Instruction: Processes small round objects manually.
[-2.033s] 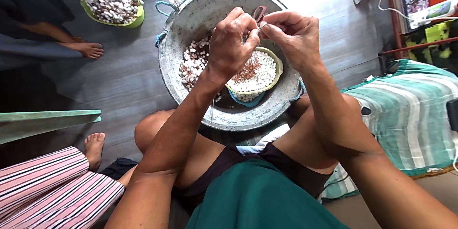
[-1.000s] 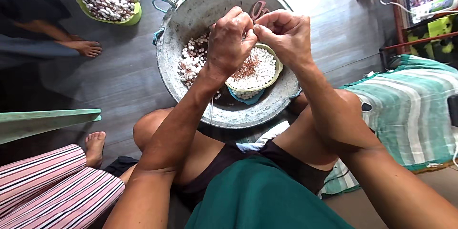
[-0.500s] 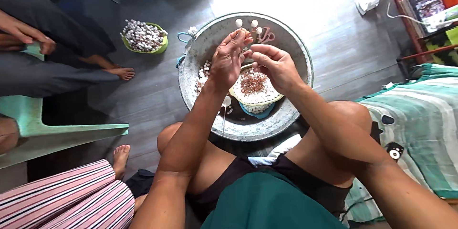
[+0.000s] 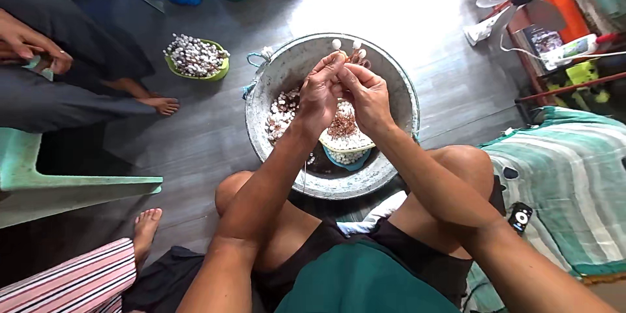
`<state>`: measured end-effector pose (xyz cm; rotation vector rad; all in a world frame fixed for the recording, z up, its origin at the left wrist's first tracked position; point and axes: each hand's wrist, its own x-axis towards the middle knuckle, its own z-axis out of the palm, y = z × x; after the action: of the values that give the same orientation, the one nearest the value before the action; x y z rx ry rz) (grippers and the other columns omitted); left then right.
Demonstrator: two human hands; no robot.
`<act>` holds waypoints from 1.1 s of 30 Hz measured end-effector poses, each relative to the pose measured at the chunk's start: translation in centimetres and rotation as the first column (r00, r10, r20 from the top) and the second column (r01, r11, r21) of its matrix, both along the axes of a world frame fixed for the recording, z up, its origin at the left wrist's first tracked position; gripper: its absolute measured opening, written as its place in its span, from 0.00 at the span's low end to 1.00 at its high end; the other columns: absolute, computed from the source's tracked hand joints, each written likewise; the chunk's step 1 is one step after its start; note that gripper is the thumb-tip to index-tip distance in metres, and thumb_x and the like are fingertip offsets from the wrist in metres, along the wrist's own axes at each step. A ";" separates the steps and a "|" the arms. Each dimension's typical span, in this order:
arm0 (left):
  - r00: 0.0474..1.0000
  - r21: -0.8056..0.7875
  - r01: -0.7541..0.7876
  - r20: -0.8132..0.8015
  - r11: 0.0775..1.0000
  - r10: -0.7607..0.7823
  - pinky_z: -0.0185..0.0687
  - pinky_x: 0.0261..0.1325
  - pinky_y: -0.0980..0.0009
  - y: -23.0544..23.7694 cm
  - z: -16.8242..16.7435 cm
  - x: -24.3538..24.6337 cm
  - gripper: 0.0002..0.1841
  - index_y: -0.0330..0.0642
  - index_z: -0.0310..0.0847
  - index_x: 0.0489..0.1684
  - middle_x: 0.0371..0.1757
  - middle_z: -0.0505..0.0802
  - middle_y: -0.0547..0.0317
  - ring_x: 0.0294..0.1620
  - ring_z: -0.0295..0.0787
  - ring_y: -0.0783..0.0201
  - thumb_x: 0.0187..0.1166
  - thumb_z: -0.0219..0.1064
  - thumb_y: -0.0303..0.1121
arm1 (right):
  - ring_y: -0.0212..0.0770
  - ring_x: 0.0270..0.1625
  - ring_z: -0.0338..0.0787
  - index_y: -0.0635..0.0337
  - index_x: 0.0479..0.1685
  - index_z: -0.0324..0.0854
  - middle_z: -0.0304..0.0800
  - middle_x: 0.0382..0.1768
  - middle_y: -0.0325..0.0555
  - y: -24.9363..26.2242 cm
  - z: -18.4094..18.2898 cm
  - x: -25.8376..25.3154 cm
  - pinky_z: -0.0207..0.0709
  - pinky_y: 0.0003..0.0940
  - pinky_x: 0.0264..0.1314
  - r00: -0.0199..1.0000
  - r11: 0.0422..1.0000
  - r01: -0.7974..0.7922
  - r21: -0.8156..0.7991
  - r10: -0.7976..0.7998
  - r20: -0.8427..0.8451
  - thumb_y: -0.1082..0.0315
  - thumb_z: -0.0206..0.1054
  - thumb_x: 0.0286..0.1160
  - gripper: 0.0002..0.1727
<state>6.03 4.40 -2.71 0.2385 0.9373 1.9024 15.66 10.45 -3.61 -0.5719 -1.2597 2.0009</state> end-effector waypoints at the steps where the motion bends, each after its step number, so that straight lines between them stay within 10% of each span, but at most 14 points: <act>1: 1.000 0.024 -0.009 0.005 1.000 0.009 0.87 0.45 0.69 -0.2 0.3 0.1 0.09 0.42 0.84 0.55 0.42 0.91 0.56 0.41 0.89 0.66 0.87 0.61 0.33 | 0.37 0.38 0.93 0.69 0.53 0.88 0.94 0.38 0.50 -0.5 0.3 -0.3 0.90 0.34 0.46 1.000 1.000 0.022 0.002 -0.022 -0.020 0.71 0.68 0.83 0.10; 12: 0.945 0.085 -0.192 -0.251 0.978 0.208 0.89 0.61 0.58 -3.2 3.2 0.1 0.12 0.31 0.84 0.56 0.50 0.94 0.47 0.52 0.93 0.56 0.90 0.59 0.31 | 0.38 0.35 0.93 0.69 0.49 0.88 0.94 0.35 0.48 -0.8 5.3 -0.1 0.91 0.35 0.42 0.979 0.882 0.177 0.438 -0.205 0.018 0.70 0.68 0.83 0.09; 27: 0.642 0.209 -0.256 -0.693 0.944 0.327 0.93 0.54 0.68 -5.1 5.0 -1.2 0.09 0.34 0.92 0.52 0.47 0.94 0.52 0.46 0.94 0.64 0.80 0.72 0.27 | 0.33 0.34 0.93 0.68 0.47 0.90 0.95 0.34 0.44 -3.5 5.2 -1.1 0.89 0.30 0.39 0.959 0.751 0.165 0.639 -0.273 0.073 0.74 0.69 0.79 0.07; 33: 0.781 0.155 -0.190 -0.575 0.970 0.244 0.91 0.47 0.67 -4.8 4.7 -1.6 0.07 0.32 0.89 0.49 0.40 0.95 0.54 0.39 0.92 0.65 0.83 0.69 0.26 | 0.34 0.37 0.94 0.67 0.47 0.91 0.96 0.36 0.44 -3.9 4.6 -1.3 0.90 0.31 0.41 0.951 0.753 0.184 0.632 -0.298 0.078 0.72 0.69 0.80 0.08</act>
<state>4.41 -0.41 1.97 0.8527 1.3381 2.1278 14.33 6.58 1.01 -0.5489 -1.7444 1.2255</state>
